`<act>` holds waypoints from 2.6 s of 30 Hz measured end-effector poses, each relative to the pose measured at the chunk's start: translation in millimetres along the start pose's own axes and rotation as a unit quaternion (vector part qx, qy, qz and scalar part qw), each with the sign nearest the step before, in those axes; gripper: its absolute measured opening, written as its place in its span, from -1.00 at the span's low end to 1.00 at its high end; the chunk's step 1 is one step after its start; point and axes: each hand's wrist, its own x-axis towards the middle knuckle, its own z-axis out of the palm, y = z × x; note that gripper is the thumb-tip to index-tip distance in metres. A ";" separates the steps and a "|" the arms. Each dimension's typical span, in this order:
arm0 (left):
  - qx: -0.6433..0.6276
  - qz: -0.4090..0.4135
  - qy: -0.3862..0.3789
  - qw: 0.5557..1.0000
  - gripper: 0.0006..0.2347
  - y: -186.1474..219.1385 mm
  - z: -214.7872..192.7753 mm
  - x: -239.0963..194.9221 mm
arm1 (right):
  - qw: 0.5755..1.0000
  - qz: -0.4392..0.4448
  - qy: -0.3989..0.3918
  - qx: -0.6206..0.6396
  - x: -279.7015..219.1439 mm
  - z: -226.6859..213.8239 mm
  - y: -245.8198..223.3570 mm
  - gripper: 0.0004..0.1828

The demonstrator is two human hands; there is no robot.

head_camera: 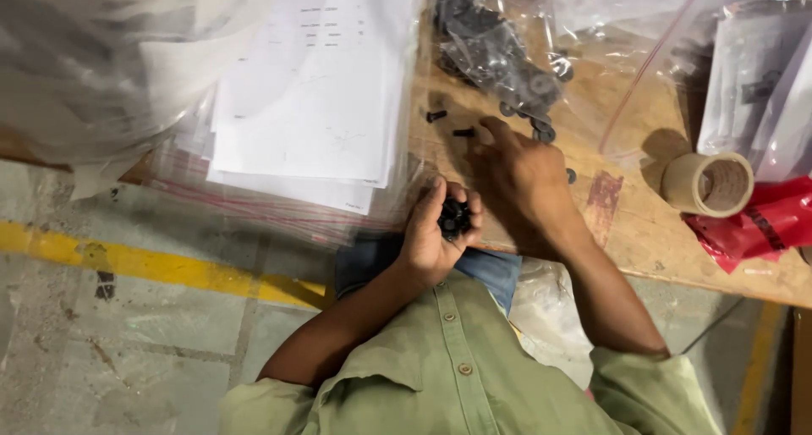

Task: The person counts black screws and washers at a workbench. They take screws from an open plastic bag, count them into their palm, transfer and group them on the table, and handle loose washers while referring to printed instruction sheets.

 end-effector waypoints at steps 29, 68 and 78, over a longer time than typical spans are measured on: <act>-0.073 0.026 -0.067 0.995 -0.60 10.2 6.2 4.1 | 0.527 0.246 -0.008 0.813 -16.1 20.7 54.4 -0.74; -0.048 0.110 0.127 0.985 -0.73 -3.3 59.7 49.2 | 0.648 0.030 0.346 0.677 -51.3 54.2 -15.2 -0.66; 0.211 0.273 0.077 0.935 -0.58 -29.2 72.6 57.5 | 0.366 0.196 0.171 0.894 -54.7 66.0 4.4 -0.63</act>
